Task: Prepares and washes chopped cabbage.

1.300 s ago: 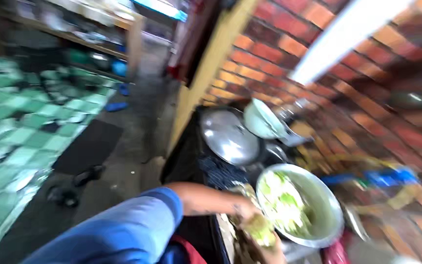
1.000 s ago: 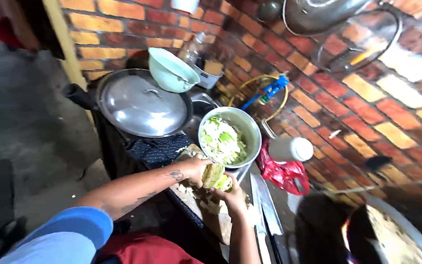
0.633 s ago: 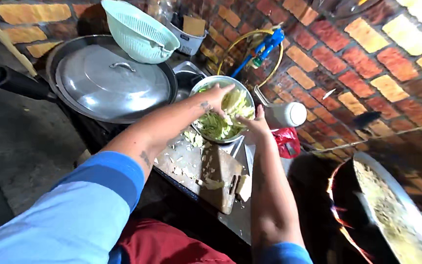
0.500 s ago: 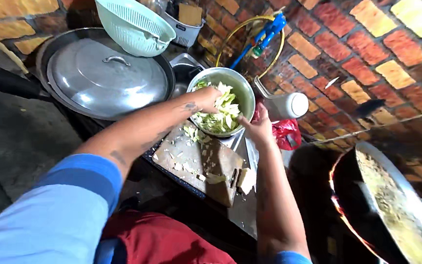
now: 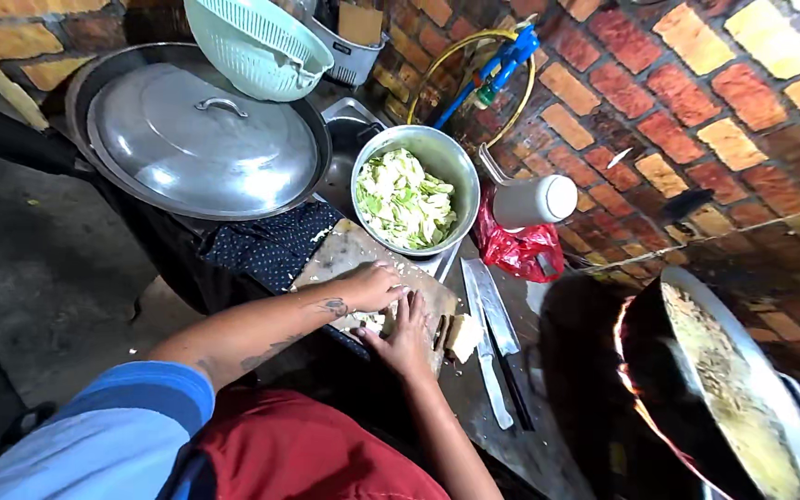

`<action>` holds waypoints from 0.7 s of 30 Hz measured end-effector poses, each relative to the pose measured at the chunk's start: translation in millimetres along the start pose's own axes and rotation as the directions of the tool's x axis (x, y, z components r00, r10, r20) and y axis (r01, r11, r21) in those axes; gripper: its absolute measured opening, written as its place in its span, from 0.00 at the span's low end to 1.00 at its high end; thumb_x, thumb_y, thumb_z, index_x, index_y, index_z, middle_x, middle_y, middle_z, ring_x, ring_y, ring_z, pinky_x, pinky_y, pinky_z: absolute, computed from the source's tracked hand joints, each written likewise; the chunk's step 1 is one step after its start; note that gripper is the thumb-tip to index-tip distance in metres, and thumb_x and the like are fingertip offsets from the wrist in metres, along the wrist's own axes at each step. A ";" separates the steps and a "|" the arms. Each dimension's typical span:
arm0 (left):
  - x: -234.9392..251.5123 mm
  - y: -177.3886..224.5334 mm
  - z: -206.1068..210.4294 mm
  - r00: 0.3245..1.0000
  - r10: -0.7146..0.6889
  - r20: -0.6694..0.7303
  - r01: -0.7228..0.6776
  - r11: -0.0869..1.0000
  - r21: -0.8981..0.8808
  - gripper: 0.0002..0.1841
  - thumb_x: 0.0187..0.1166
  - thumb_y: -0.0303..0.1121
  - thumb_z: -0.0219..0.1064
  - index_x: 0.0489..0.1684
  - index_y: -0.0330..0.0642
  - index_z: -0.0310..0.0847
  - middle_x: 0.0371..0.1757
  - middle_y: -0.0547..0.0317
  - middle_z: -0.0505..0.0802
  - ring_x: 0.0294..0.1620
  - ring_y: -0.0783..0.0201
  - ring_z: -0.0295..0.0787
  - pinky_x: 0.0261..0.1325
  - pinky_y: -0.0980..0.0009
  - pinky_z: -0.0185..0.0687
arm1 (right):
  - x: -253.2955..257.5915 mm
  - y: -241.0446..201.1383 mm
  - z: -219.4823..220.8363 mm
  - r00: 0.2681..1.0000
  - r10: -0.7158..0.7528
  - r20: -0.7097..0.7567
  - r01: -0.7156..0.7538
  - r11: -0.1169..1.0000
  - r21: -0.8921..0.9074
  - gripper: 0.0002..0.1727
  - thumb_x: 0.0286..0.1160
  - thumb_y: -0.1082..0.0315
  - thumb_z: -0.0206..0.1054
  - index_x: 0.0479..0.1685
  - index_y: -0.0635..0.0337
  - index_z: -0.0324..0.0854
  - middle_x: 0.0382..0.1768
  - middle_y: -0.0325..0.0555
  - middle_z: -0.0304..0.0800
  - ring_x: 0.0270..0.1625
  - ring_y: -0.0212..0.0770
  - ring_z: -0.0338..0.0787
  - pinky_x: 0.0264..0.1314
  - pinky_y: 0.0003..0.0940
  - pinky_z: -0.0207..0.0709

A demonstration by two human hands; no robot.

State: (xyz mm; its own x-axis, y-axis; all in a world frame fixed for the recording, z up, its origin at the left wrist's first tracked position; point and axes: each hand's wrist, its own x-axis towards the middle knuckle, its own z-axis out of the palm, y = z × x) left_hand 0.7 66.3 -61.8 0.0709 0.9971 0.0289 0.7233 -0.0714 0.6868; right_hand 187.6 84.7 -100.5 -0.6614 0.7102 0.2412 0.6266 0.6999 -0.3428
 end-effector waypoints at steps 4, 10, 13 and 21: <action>-22.9 6.0 -34.3 0.990 0.000 -0.140 -0.027 0.981 -0.194 0.22 0.95 0.39 0.50 0.74 0.35 0.80 0.76 0.44 0.85 0.78 0.51 0.81 0.84 0.50 0.69 | 23.3 2.1 1.1 1.000 -0.012 -0.015 0.014 0.990 0.141 0.76 0.42 0.16 0.70 0.91 0.66 0.58 0.89 0.80 0.47 0.89 0.78 0.56 0.87 0.71 0.54; -85.8 -4.8 -66.3 0.937 -0.346 -0.045 0.349 0.930 0.115 0.28 0.68 0.29 0.81 0.70 0.33 0.82 0.67 0.32 0.85 0.69 0.36 0.83 0.72 0.40 0.78 | 43.6 7.4 -2.4 0.971 -0.174 0.166 0.134 0.965 0.226 0.78 0.38 0.13 0.69 0.92 0.62 0.57 0.89 0.76 0.51 0.90 0.75 0.55 0.88 0.72 0.52; -90.0 -9.5 -39.2 0.916 -0.401 -0.015 0.401 0.913 0.075 0.24 0.70 0.26 0.77 0.68 0.34 0.83 0.64 0.36 0.86 0.65 0.39 0.85 0.69 0.43 0.81 | 50.1 -12.2 6.1 0.934 -0.270 0.235 0.214 0.948 0.237 0.72 0.38 0.15 0.71 0.90 0.55 0.65 0.89 0.72 0.55 0.91 0.74 0.55 0.88 0.73 0.52; -63.3 -2.8 -26.5 0.856 -0.484 -0.182 0.417 0.853 -0.313 0.35 0.85 0.26 0.62 0.93 0.46 0.54 0.51 0.41 0.93 0.53 0.45 0.93 0.64 0.43 0.84 | 65.0 -45.2 22.8 0.955 -0.298 -0.005 0.296 0.944 0.144 0.20 0.70 0.55 0.71 0.51 0.61 0.93 0.52 0.58 0.92 0.57 0.60 0.90 0.60 0.57 0.84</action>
State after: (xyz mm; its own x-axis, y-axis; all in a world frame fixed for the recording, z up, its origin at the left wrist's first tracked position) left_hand -24.0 4.1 -46.2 -0.4146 0.8928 -0.1759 0.4317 0.3631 0.8257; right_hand 106.9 97.5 -90.0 -0.8158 0.4698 0.3373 0.3369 0.8601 -0.3831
